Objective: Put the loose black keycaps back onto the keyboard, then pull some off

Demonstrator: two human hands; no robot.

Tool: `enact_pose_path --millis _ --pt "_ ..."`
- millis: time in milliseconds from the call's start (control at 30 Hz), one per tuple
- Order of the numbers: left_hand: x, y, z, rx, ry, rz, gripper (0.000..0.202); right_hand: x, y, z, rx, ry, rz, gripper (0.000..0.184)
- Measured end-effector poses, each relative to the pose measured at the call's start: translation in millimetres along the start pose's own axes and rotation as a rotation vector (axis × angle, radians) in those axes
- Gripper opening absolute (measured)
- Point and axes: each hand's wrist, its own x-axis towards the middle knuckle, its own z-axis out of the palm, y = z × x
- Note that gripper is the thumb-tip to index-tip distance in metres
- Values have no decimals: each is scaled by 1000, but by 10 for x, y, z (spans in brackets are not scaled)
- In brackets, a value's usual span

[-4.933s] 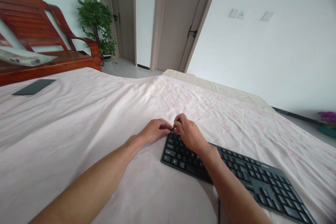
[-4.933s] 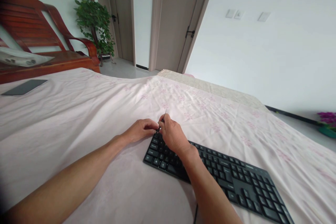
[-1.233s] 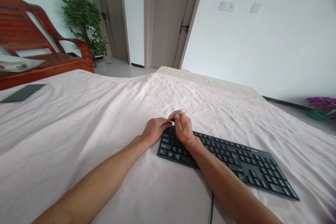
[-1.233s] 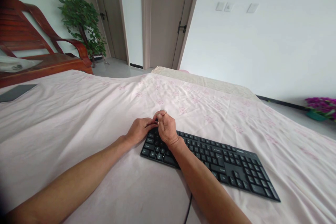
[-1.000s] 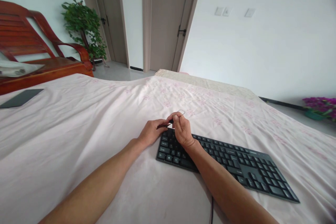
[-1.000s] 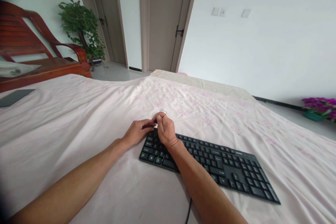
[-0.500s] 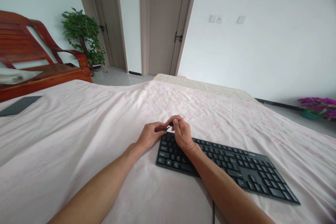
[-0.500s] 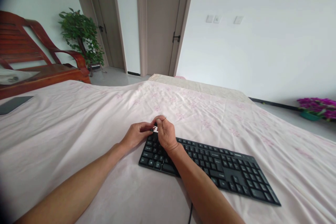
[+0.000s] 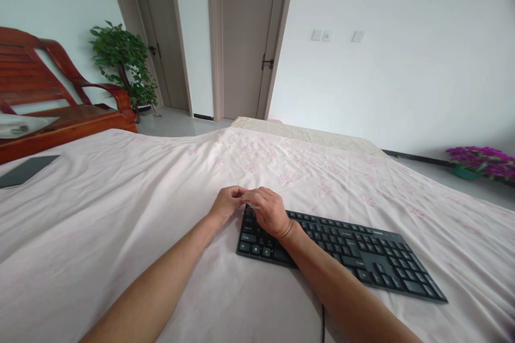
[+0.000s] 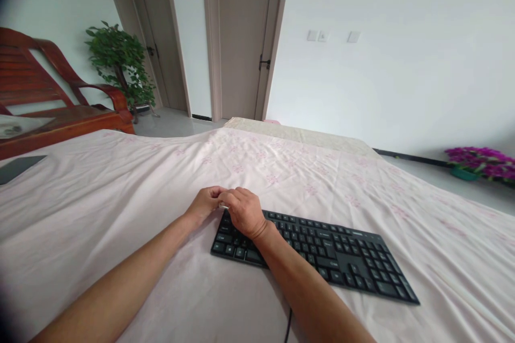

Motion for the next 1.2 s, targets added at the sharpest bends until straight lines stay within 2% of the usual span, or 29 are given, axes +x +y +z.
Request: enact_pose_path --millis 67,167,267,333,400,533,667,900,1033,1133,1200 --pt "1 12 17 -23 17 -12 23 15 -19 -2 28 74 55 24" --pt "27 19 34 -45 14 -52 33 59 -71 -93 130 304 231 28" --pt "132 0 29 57 -17 -77 37 50 -184 -345 232 513 391 31" --pt "243 -10 42 219 -24 -20 32 -54 -280 -560 255 573 426 32" --pt "361 -5 93 367 -44 45 29 -257 -369 -751 243 527 434 31" --pt "527 37 290 557 -146 168 24 -789 -457 -947 186 271 377 28" --pt "561 56 425 609 -252 180 21 -1115 -419 -961 161 249 319 28" --pt "506 37 351 619 -313 182 26 -1185 -264 -926 162 279 398 28" --pt "512 79 330 618 -362 185 27 -1166 -302 -946 163 286 402 28" --pt "526 94 324 570 -352 146 29 -1065 -379 -1105 74 327 423 31" --pt "511 83 300 497 -307 99 36 -984 -399 -1313 -97 350 437 31"
